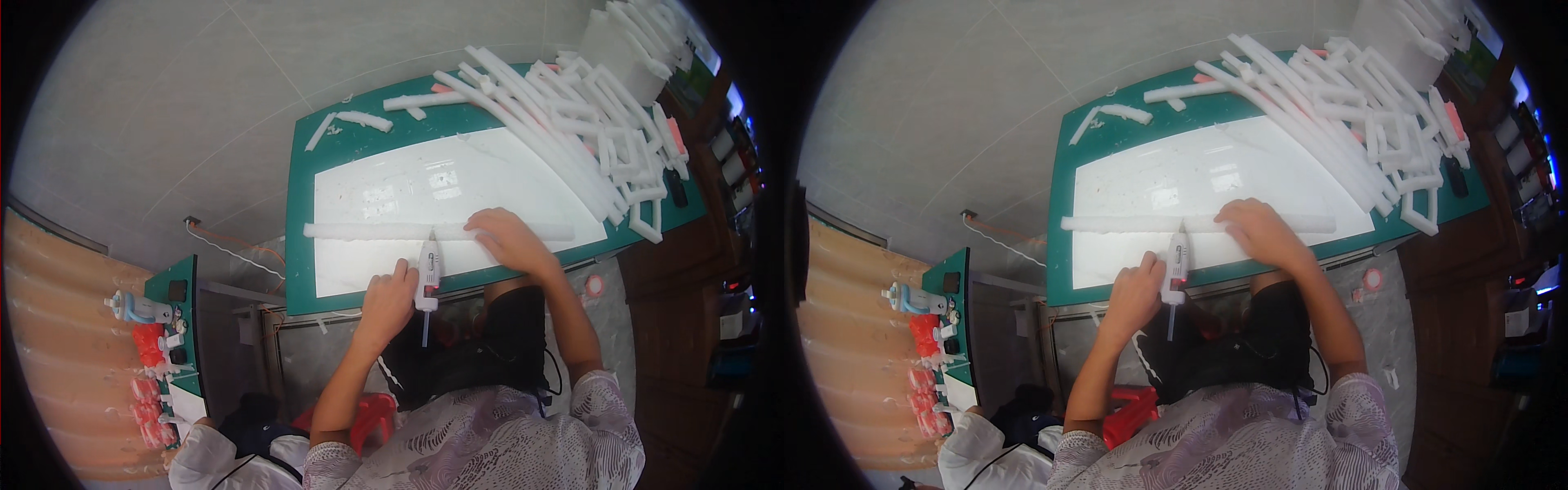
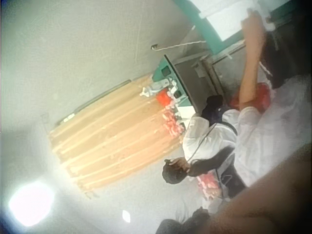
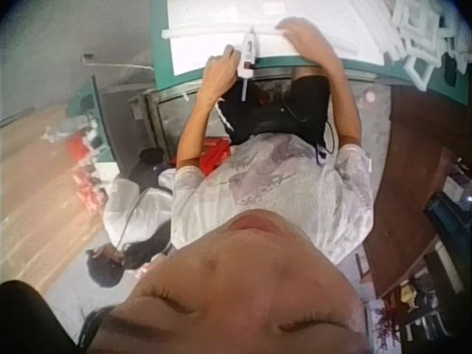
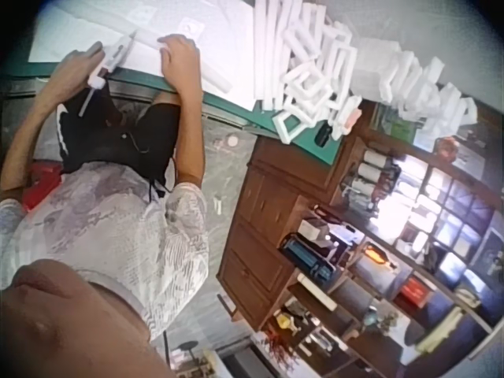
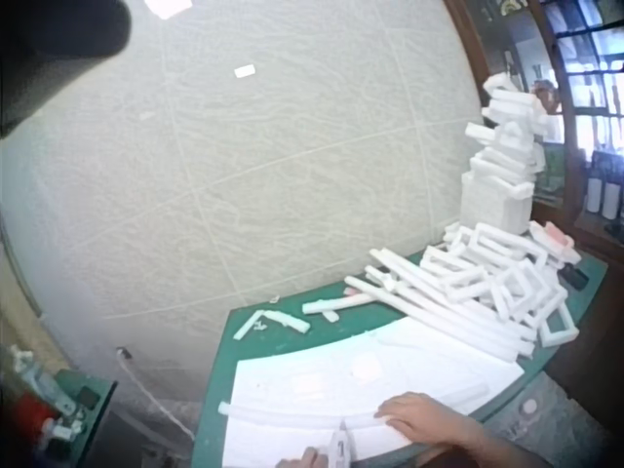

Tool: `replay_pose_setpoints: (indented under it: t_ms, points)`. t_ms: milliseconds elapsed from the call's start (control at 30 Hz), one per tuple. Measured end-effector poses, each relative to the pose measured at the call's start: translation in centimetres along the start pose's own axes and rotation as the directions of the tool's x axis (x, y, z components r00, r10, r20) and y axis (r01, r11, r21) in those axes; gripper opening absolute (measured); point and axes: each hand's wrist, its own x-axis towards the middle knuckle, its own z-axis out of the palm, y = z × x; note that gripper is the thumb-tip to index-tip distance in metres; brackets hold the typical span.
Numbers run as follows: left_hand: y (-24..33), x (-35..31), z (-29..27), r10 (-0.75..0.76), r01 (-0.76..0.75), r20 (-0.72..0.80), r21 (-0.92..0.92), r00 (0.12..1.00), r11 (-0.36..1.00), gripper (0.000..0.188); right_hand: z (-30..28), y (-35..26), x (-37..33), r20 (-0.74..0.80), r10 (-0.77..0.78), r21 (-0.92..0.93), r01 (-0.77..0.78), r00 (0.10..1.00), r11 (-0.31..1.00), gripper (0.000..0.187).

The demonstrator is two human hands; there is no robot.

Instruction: Gluing rectangular foam pieces together using a hot glue gun to assemble a structure.

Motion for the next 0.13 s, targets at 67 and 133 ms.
replay_pose_setpoints:
  t_ms: [67,133]
  points:
    - [0.1,0.1,0.0,0.013,-0.014,0.016,0.037,1.000,0.999,0.022,-1.6,-0.3,2.0,0.084,-0.023,-0.063,0.029,0.996,0.998,0.027]
    - [-0.1,0.0,0.0,0.010,-0.012,0.029,0.050,1.000,0.999,0.023,-1.8,-0.5,5.1,0.230,-0.074,-0.155,0.112,0.970,0.982,0.034]
